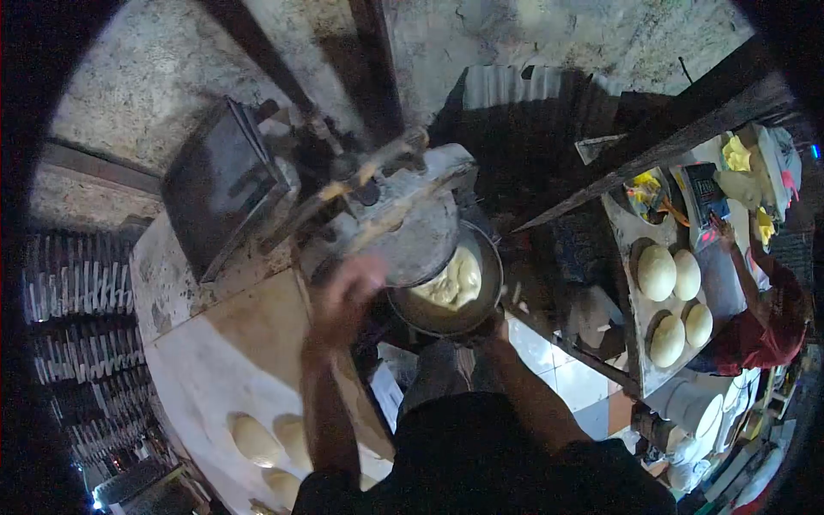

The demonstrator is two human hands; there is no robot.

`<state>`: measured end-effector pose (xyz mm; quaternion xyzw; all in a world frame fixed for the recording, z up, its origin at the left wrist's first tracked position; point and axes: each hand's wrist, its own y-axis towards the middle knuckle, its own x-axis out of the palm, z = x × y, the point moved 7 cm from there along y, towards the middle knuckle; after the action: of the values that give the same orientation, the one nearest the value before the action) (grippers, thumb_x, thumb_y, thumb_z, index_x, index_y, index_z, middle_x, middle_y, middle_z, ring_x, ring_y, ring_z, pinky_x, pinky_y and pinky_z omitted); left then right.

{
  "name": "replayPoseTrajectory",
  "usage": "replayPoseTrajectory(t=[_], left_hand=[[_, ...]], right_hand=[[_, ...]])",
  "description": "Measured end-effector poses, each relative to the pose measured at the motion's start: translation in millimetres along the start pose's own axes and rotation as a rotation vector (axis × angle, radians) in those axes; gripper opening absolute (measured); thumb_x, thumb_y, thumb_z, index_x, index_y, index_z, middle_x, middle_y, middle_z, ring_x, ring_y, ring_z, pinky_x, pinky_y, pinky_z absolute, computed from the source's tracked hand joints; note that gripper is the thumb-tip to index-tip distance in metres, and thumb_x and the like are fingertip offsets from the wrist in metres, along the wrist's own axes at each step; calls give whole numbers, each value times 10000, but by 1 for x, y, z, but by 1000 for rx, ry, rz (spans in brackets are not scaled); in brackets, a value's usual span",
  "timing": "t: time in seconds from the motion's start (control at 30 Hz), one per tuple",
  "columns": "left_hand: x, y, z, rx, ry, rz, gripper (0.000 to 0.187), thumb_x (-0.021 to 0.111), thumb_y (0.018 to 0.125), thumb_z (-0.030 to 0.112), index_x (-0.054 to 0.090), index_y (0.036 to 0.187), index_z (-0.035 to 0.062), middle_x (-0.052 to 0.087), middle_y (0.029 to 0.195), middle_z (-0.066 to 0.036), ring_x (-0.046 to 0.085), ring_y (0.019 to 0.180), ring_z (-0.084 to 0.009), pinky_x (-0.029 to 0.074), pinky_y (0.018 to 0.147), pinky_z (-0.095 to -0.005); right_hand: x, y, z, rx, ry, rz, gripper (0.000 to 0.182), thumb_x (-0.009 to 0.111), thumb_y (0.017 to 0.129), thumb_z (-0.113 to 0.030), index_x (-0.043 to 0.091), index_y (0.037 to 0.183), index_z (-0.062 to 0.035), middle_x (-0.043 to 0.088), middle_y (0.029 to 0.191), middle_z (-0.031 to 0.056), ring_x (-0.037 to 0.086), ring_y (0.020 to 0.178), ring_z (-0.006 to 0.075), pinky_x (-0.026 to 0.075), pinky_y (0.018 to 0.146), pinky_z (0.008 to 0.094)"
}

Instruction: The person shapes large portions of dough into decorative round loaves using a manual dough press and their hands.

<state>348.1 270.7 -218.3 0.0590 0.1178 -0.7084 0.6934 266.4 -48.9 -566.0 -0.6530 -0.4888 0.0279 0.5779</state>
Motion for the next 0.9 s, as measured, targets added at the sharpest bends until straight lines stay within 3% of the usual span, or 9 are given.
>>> replayPoseTrajectory(t=[0.07, 0.13, 0.23, 0.37, 0.43, 0.5, 0.6, 0.8, 0.9], left_hand=[[-51, 8, 128, 273, 228, 398, 514, 694, 927, 324, 564, 1294, -12, 618, 1297, -180, 589, 1193, -290, 424, 1045, -399], [-87, 43, 118, 89, 640, 311, 603, 728, 890, 352, 534, 1327, -15, 597, 1326, -206, 558, 1247, -329, 413, 1059, -415], [-113, 69, 44, -114, 760, 120, 686, 761, 846, 385, 518, 1358, -2, 566, 1342, -263, 512, 1290, -412, 394, 1076, -436], [-94, 61, 70, -246, 932, 136, 611, 700, 869, 453, 596, 1277, 10, 631, 1221, -257, 582, 1164, -433, 456, 983, -464], [-90, 63, 63, -320, 970, 115, 553, 692, 864, 436, 638, 1208, 6, 675, 1107, -235, 631, 1056, -425, 488, 909, -484], [-103, 68, 36, -369, 1145, 122, 494, 706, 849, 397, 668, 1145, 4, 699, 1003, -220, 661, 965, -411, 506, 849, -495], [-106, 71, 33, -258, 1260, 208, 443, 731, 821, 354, 685, 1098, 12, 693, 926, -219, 670, 899, -400, 515, 809, -492], [-96, 76, 45, -434, 1320, 188, 338, 777, 781, 313, 685, 945, 32, 697, 826, -154, 673, 793, -370, 518, 726, -490], [-93, 72, 51, -216, 1229, 301, 313, 787, 775, 308, 667, 883, 39, 688, 783, -142, 673, 750, -354, 512, 677, -473]], right_hand=[[41, -2, 9, 89, -186, -1, 389, 590, 963, -364, 581, 1194, -52, 625, 938, 114, 619, 775, 234, 521, 648, 421], [76, 4, 10, -29, -670, -117, 469, 502, 1011, -377, 522, 1297, -5, 603, 1122, 142, 620, 928, 286, 531, 783, 447], [56, 63, 25, -523, -1216, -176, 622, 714, 883, -413, 513, 1346, -48, 677, 1103, 145, 665, 967, 278, 560, 837, 423], [40, 153, 67, -178, -439, -160, 579, 576, 964, -485, 551, 1287, -5, 669, 1108, 215, 666, 933, 353, 552, 824, 417], [32, 173, 67, -187, -939, -112, 566, 481, 1015, -492, 575, 1242, 18, 672, 1056, 246, 665, 890, 382, 551, 782, 438], [32, 194, 75, -728, -1418, 11, 552, 393, 1055, -447, 631, 1097, 49, 681, 935, 259, 658, 851, 418, 538, 773, 464], [35, 212, 95, -72, -1049, 26, 470, 472, 1035, -386, 619, 1105, 54, 671, 948, 259, 639, 858, 432, 516, 795, 477], [193, 108, -139, -560, -1400, 139, 333, 565, 989, -201, 544, 1201, 55, 663, 1033, 157, 634, 914, 280, 501, 801, 365], [375, 24, -240, -698, -610, -317, 258, 541, 1002, -140, 533, 1212, 9, 631, 1112, 72, 573, 958, 133, 473, 804, 295]])
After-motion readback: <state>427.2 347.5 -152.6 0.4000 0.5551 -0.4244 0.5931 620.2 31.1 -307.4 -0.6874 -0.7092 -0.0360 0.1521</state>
